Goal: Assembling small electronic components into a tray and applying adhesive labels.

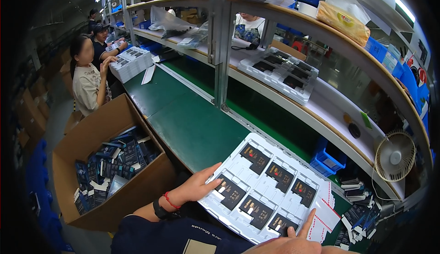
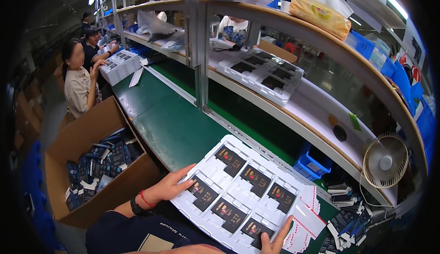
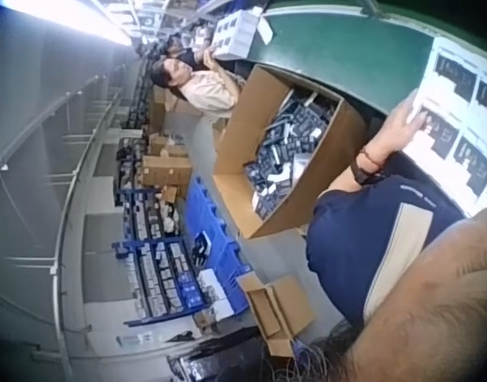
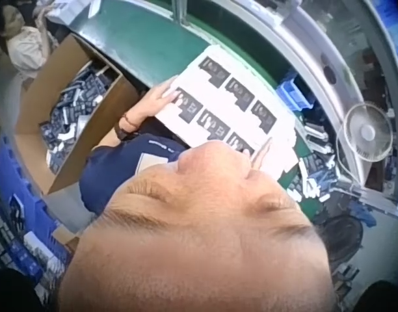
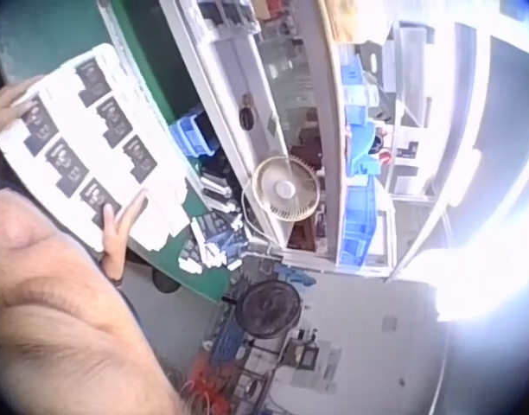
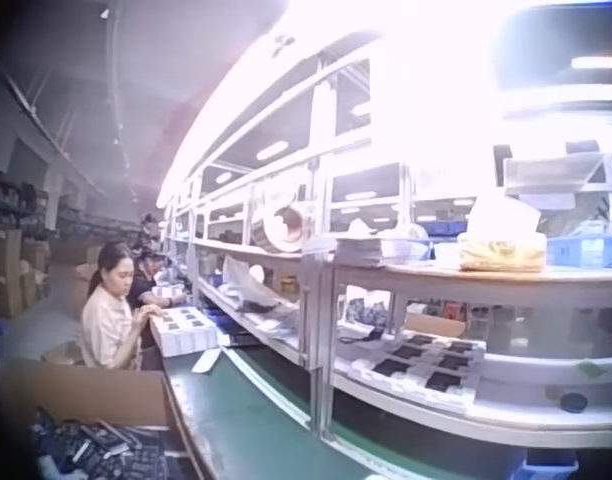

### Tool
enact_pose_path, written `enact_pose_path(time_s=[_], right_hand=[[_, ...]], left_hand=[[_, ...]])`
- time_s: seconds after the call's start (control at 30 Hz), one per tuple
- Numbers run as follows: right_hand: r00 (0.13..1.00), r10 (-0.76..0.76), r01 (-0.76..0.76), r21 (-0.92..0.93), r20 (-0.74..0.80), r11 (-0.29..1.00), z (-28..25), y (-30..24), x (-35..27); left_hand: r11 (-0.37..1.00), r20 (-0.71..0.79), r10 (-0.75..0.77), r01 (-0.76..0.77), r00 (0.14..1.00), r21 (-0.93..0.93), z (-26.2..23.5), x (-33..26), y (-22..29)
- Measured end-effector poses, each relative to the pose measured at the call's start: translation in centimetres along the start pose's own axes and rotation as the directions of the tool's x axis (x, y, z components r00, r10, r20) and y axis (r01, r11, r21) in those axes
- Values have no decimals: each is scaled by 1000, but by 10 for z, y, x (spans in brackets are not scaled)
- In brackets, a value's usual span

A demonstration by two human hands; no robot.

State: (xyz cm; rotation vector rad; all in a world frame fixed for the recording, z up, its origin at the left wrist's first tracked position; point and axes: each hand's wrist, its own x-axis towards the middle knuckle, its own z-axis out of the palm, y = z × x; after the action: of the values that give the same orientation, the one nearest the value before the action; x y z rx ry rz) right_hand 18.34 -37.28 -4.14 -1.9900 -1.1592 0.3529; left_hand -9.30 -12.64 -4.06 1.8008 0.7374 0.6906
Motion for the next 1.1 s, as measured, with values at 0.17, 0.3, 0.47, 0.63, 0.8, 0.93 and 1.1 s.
enact_pose_path(time_s=[0.17, 0.3, 0.47, 0.63, 0.8, 0.93, 1.1], right_hand=[[997, 77, -78, 305, 16, 949, 3, 12, -1], [988, 141, -156, 498, 69, 853, 3, 14, 0], [972, 207, -227, 659, 109, 717, 4, 10, 0], [996, 89, -85, 533, 17, 842, 8, 16, 2], [992, 119, -121, 382, 29, 916, 1, 5, -1], [996, 86, -90, 441, 29, 893, 4, 0, -1], [999, -36, 49, 367, -41, 929, 6, 2, 2]], left_hand=[[996, -20, -49, 48, 999, -73, 5, -1, -8], [996, 9, -50, 51, 999, -67, 5, 0, 1], [994, 78, -64, 71, 995, -82, 1, 2, 6], [985, 118, -84, 100, 989, -142, 0, 1, 1], [980, 130, -20, 45, 991, -192, 0, 1, 7], [984, 137, -28, 51, 990, -169, -2, 2, 2], [954, 164, -91, 133, 982, -268, -8, 3, 0]])
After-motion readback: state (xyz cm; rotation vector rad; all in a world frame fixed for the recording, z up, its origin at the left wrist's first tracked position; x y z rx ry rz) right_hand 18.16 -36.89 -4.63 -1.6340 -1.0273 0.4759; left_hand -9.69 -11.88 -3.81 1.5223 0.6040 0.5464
